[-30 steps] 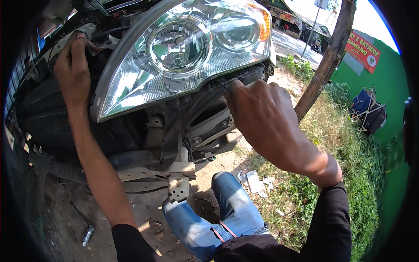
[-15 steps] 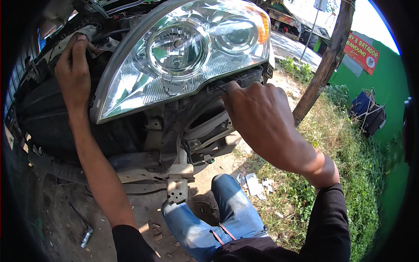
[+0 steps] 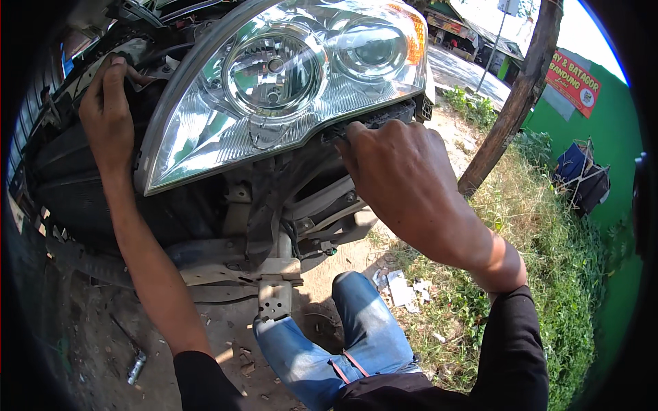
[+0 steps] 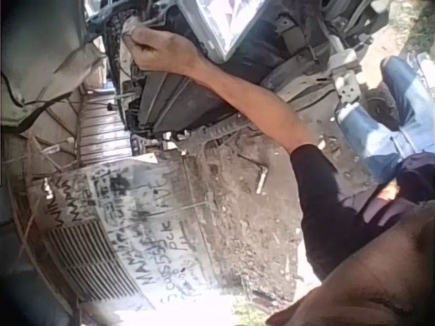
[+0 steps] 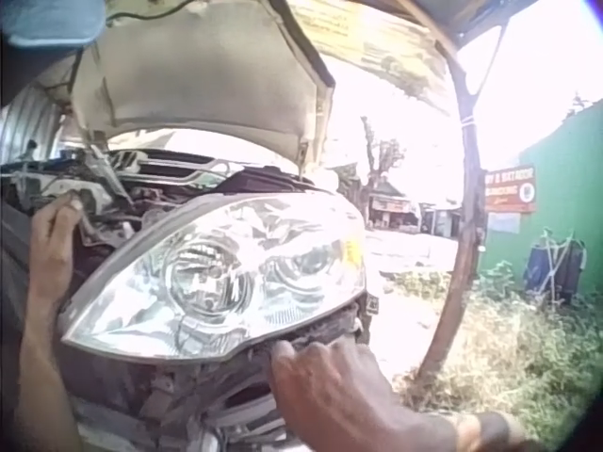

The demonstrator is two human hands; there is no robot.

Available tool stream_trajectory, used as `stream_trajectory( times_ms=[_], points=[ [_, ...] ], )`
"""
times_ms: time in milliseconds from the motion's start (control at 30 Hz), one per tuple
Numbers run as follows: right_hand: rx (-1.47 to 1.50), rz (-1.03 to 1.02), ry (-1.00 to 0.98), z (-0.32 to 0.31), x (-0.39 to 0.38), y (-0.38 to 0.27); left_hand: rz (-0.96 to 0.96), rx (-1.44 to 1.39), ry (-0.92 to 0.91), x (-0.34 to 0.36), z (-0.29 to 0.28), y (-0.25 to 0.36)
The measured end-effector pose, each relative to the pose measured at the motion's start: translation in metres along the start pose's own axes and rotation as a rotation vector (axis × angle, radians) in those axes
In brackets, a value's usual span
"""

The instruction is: The recorder is using a small tool to adjust or repair a headlight assembly on a car.

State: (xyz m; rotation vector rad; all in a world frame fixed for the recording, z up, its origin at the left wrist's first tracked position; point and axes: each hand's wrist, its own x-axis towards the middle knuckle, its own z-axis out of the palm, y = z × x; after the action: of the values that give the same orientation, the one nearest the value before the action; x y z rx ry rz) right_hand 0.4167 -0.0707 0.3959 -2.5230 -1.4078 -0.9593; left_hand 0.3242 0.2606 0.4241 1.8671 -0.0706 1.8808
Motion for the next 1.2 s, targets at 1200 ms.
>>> stream_trajectory(
  times_ms=[1200],
  points=[
    [0.702,0.638,0.133,0.036,-0.019,-0.033,-0.100,0.048,-0.092,-0.002,-0.002,0.002]
  ],
)
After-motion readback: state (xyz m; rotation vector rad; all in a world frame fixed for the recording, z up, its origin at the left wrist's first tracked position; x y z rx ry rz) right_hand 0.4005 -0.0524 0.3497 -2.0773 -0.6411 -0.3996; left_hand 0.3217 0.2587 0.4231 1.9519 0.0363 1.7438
